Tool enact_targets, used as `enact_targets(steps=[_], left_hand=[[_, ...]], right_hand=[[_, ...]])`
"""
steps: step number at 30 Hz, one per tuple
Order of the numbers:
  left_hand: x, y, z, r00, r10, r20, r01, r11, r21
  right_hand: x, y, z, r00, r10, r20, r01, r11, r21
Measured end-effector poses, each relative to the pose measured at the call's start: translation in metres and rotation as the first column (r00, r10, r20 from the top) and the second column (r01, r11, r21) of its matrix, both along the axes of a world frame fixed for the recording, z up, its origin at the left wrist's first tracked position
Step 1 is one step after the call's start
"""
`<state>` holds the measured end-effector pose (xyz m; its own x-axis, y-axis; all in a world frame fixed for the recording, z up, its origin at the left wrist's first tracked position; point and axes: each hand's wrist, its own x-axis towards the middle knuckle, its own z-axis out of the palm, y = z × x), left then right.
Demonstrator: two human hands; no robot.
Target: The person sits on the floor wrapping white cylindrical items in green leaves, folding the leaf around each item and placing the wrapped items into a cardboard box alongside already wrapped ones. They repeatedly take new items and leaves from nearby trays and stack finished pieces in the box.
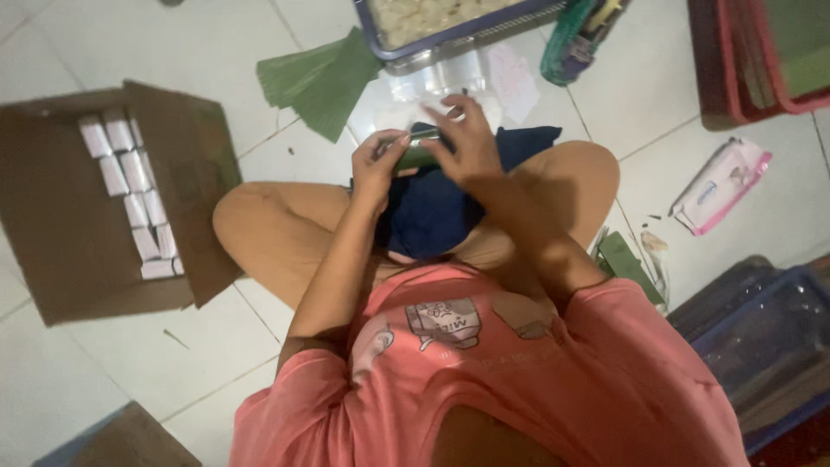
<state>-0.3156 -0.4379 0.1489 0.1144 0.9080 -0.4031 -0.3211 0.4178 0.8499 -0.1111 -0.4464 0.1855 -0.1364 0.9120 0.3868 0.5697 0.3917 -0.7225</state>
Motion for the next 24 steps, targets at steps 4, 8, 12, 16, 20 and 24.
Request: enact_targets(steps=[4,8,12,16,20,24], left_hand=[[0.01,0.001,-0.005,0.998,0.057,0.03,-0.054,0.993,-0.105],[0.012,0.003,-0.003,0.993,0.098,0.068,-0.087,0.986,-0.142],[0.018,0.004,0.006,0.985,0.145,0.088,-0.133,0.983,-0.127],[0.02,0.005,0.017,0.975,0.179,0.129,-0.177,0.984,-0.025],[0.015,0.006,0.023,0.963,0.215,0.164,-0.237,0.962,0.133],[0.011,0.004,0.028,0.972,0.209,0.109,-0.235,0.899,0.37]], right_hand=[[0.077,0.047,-0.059,0.655,-0.572,-0.493,0.505,0.817,-0.278],[0.164,0.08,-0.078,0.239,-0.812,-0.532,0.524,0.569,-0.634],[0.194,0.097,-0.066,0.309,-0.819,-0.484,0.292,0.566,-0.771],[0.182,0.098,-0.061,0.166,-0.817,-0.553,0.321,0.575,-0.753],[0.153,0.08,-0.082,0.15,-0.705,-0.694,0.47,0.668,-0.577],[0.142,0.079,-0.105,0.237,-0.592,-0.77,0.604,0.711,-0.361]])
